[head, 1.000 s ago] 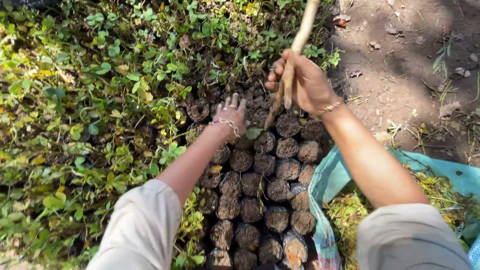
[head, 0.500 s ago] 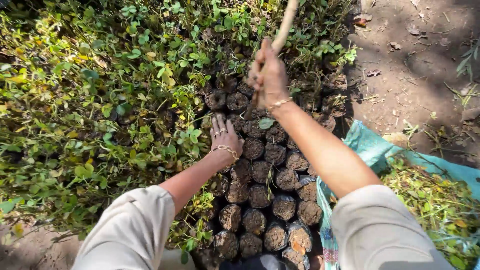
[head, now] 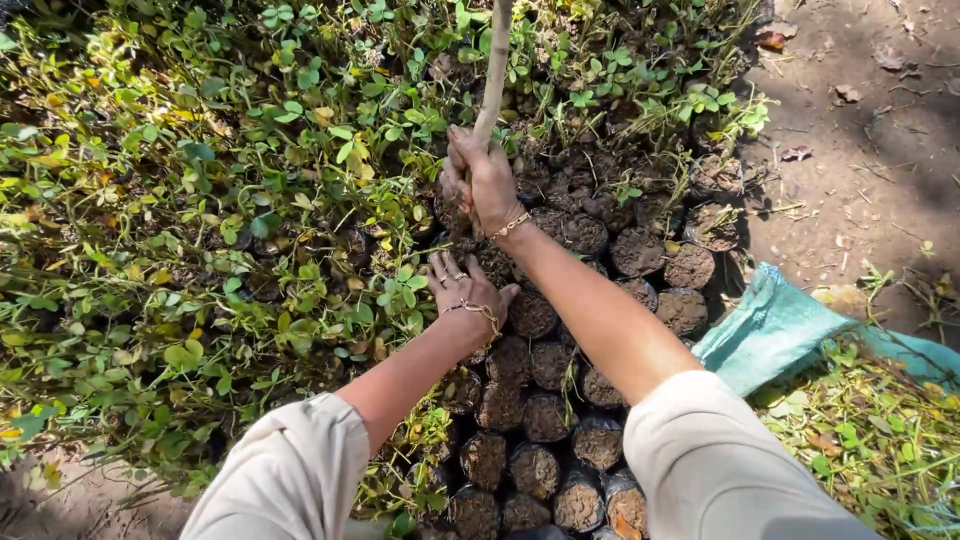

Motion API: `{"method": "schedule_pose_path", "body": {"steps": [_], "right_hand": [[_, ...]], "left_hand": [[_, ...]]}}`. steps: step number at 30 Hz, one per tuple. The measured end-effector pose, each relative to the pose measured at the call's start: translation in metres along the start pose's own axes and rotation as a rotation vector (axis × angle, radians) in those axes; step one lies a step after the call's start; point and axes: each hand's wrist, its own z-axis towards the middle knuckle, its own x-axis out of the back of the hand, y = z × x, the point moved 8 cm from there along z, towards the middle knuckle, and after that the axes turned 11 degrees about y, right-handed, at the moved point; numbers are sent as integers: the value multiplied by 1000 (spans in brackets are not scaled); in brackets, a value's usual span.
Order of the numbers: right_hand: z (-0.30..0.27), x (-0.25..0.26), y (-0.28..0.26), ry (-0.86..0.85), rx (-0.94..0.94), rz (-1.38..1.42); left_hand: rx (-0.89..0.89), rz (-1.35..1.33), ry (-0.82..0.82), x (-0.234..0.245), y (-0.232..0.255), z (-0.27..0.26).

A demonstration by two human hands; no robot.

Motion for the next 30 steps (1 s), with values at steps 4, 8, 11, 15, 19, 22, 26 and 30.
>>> {"method": "schedule_pose_path", "body": {"steps": [4,8,11,15,19,22,26,30], "right_hand": [[-3,-5,4,-26,53,-154],[-22,-13,5,-78,105,-160],[-33,-21,24,-174,194,-287],[-45,-27,42,-287,169,-293],[-37,-12,50,-235,130,-278],[-50,-25,27,-181,120,-346],[-46,-19,35,-60,151,-486],[-48,-11,41,208,-12,-764]], "left_hand": [[14,-79,55,-9,-1,10],[3,-106,-2,-9,-5,16],[-38,-142,56,-41,-4,36],[-150,-168,415,-29,-5,19],[-552,-105,661,-78,-2,56],[-440,-31,534,-101,-7,72],[-255,1,331,-80,-13,58],[-110,-65,305,-47,-7,29]]}}
